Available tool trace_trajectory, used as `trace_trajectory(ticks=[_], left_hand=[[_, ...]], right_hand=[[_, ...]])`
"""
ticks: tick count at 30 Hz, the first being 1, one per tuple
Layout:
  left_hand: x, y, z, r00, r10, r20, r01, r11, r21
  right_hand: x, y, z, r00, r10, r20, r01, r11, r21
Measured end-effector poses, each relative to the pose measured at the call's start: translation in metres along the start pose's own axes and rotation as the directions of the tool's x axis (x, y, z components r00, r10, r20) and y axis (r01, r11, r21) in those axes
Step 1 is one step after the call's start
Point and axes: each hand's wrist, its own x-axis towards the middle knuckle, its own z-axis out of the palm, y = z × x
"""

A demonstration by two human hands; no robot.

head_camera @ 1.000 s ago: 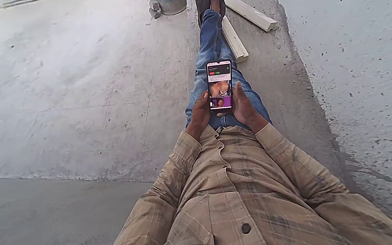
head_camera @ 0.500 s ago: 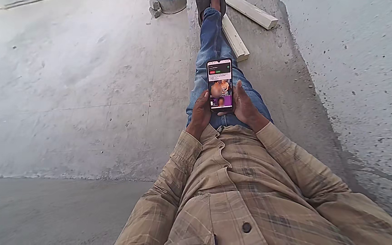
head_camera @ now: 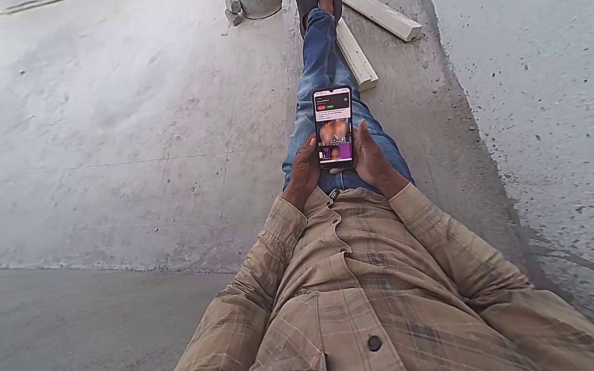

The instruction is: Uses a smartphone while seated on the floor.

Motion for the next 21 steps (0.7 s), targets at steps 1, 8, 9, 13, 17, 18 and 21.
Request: trace_trajectory(ticks=[1,8,9,13,17,18,21], left_hand=[[-0.0001,0.0,-0.0001,1.0,-0.002,0.0,0.002,1.0,0.0],[-0.0003,0.0001,-0.0001,1.0,-0.013,-0.016,0.013,1.0,0.005],[-0.0004,0.0002,0.0002,1.0,-0.013,-0.017,0.013,1.0,0.005],[-0.0006,-0.0003,-0.0003,1.0,-0.01,-0.016,0.011,1.0,0.008],[-0.0007,-0.0002,-0.0003,1.0,-0.014,-0.017,0.014,1.0,0.011],[-0.0008,-0.0001,-0.0001,1.0,-0.014,-0.017,0.014,1.0,0.012],[-0.0011,0.0,0.0002,1.0,-0.011,-0.013,0.012,1.0,0.021]], right_hand=[[0.0,-0.0003,0.0002,1.0,-0.001,-0.001,0.001,1.0,-0.002],[0.0004,0.0009,-0.0006,1.0,-0.01,0.007,0.01,1.0,0.001],[0.0002,0.0007,-0.0005,1.0,-0.008,0.006,0.008,1.0,0.001],[-0.0008,-0.0009,0.0009,1.0,0.004,-0.003,-0.004,1.0,0.001],[-0.0011,-0.0012,0.0014,1.0,0.006,0.001,-0.006,1.0,-0.015],[-0.0012,-0.0012,0.0015,1.0,0.008,0.0,-0.008,1.0,-0.018],[-0.0015,-0.0008,0.0013,1.0,0.011,-0.002,-0.011,1.0,-0.012]])
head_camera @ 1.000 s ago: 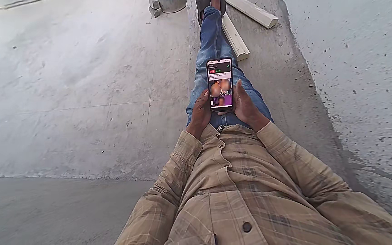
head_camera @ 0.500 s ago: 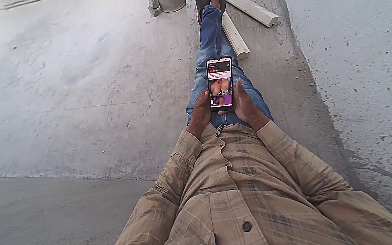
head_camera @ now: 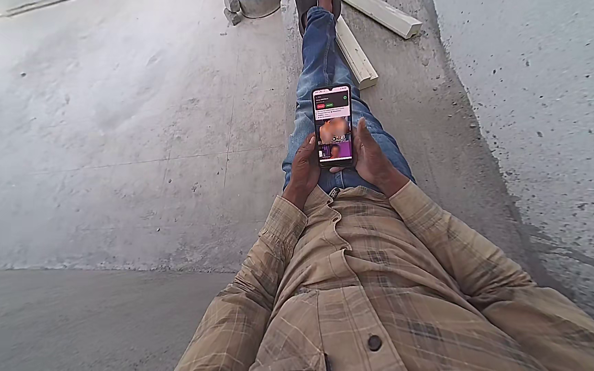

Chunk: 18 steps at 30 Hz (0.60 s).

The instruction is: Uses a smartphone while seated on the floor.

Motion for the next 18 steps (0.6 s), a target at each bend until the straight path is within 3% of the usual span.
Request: trace_trajectory(ticks=[18], left_hand=[[0.0011,-0.001,-0.0016,1.0,0.012,0.018,-0.012,1.0,-0.019]], right_hand=[[-0.0013,-0.0018,0.0011,1.0,0.01,-0.002,-0.01,1.0,-0.005]])
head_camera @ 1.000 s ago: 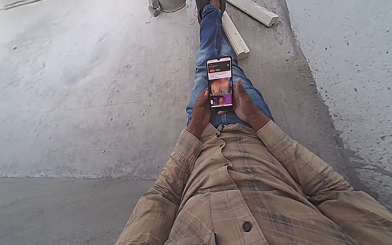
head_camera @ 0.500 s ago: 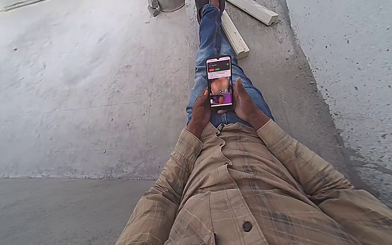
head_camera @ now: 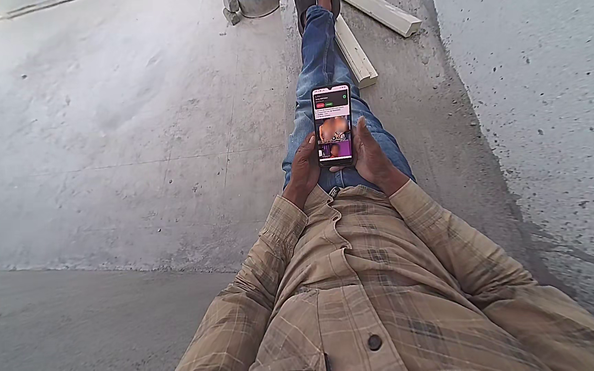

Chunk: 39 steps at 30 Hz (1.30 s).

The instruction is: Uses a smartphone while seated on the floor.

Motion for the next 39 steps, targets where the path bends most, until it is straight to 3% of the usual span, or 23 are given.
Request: trace_trajectory(ticks=[11,15,23,26,39], left_hand=[[-0.002,0.002,0.003,1.0,-0.012,-0.008,0.012,0.999,0.042],[0.0,0.002,0.005,0.996,0.076,0.052,-0.081,0.991,0.102],[-0.01,0.012,0.026,0.982,0.188,-0.006,-0.158,0.844,0.512],[0.002,0.01,0.033,0.968,0.245,-0.048,-0.193,0.856,0.479],[0.002,0.009,0.034,0.968,0.25,-0.034,-0.2,0.843,0.499]], right_hand=[[0.0,0.0,0.0,1.0,0.0,0.001,0.0,1.0,-0.009],[0.006,0.002,-0.005,0.999,-0.017,0.032,0.016,0.999,0.03],[0.004,0.001,-0.003,0.999,-0.046,0.022,0.045,0.999,0.02],[0.004,0.001,-0.004,0.999,-0.047,0.026,0.046,0.999,0.022],[0.005,0.002,-0.006,0.998,-0.049,0.041,0.048,0.998,0.034]])
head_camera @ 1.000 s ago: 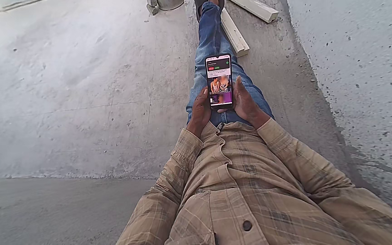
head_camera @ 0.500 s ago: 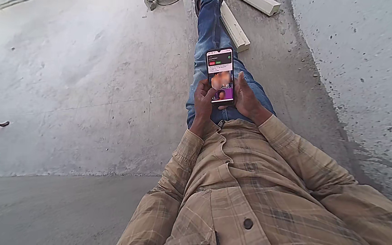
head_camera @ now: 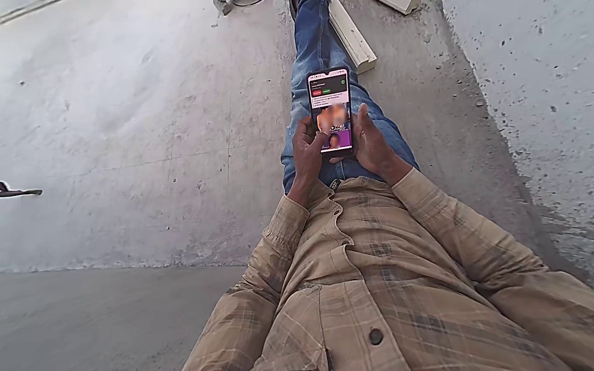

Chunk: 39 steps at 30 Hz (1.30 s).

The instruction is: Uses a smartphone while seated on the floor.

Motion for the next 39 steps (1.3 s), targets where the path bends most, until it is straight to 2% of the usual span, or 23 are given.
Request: trace_trajectory(ticks=[39], left_hand=[[-0.0008,-0.0025,0.0055,1.0,0.025,-0.016,-0.025,0.999,0.025]], right_hand=[[-0.0007,0.0007,0.0008,1.0,-0.011,-0.005,0.011,1.0,0.01]])
